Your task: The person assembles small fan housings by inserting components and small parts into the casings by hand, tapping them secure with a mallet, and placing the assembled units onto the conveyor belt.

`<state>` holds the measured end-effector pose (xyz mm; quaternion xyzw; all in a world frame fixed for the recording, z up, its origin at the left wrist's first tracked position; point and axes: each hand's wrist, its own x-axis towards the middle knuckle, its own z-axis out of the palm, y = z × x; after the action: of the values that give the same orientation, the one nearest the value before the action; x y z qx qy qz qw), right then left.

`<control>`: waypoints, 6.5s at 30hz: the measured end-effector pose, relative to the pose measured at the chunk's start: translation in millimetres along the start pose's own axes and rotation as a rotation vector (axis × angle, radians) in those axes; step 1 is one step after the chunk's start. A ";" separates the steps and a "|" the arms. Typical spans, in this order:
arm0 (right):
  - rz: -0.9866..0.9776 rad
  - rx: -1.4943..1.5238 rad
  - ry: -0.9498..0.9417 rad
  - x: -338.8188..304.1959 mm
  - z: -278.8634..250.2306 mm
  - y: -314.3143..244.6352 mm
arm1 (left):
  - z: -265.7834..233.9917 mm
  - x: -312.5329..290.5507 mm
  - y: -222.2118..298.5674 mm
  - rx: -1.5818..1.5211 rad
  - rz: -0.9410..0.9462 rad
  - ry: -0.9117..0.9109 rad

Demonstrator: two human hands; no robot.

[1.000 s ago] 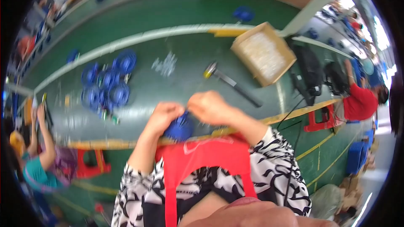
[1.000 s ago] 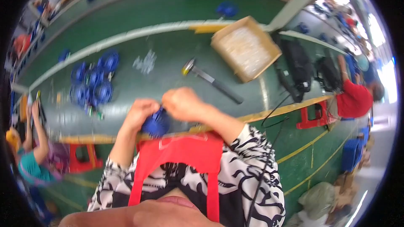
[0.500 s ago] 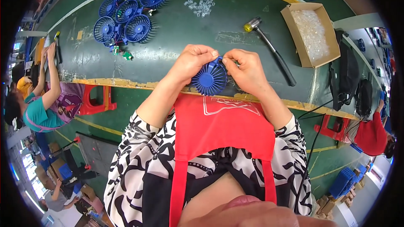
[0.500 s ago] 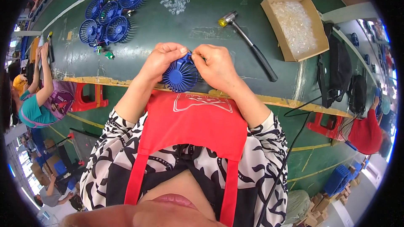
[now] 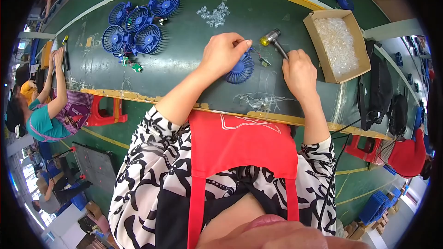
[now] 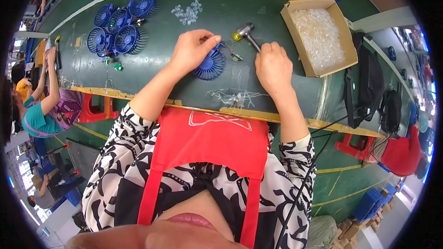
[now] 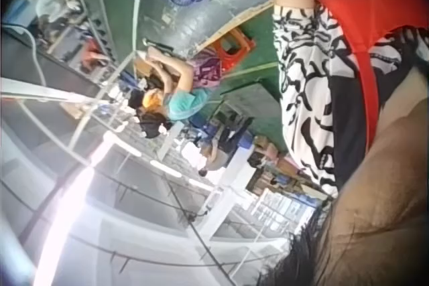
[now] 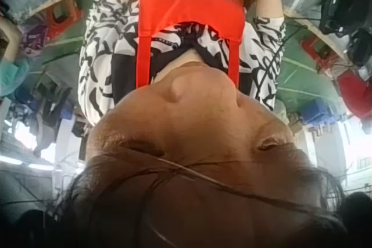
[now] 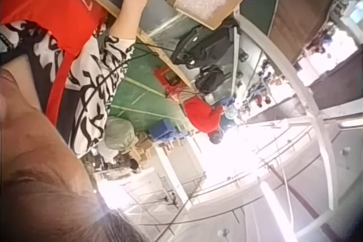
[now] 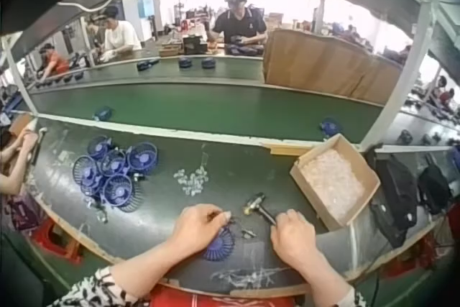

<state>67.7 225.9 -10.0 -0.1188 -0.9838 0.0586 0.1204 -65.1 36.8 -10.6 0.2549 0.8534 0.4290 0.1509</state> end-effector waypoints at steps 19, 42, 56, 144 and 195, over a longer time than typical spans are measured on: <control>-0.146 0.515 0.463 -4.1 -50.6 -53.8 | 15.8 -58.8 -15.3 0.259 0.316 0.289; 0.165 0.958 -0.062 14.8 13.8 -58.6 | 8.8 -62.3 -24.2 -0.134 0.399 0.201; 0.199 1.166 -0.146 4.5 26.2 -40.8 | -0.4 -48.6 -25.0 -0.170 0.452 0.076; 0.109 1.208 -0.094 32.4 41.3 -21.7 | 1.6 115.4 26.9 0.179 0.610 0.270; -0.079 1.145 0.199 41.4 58.2 -30.7 | -16.8 -76.2 22.4 0.355 0.504 -0.116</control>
<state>7.3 201.5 -52.5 -0.0028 -0.7832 0.5651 0.2592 -3.4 -6.0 20.3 0.5050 0.8148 0.2817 0.0414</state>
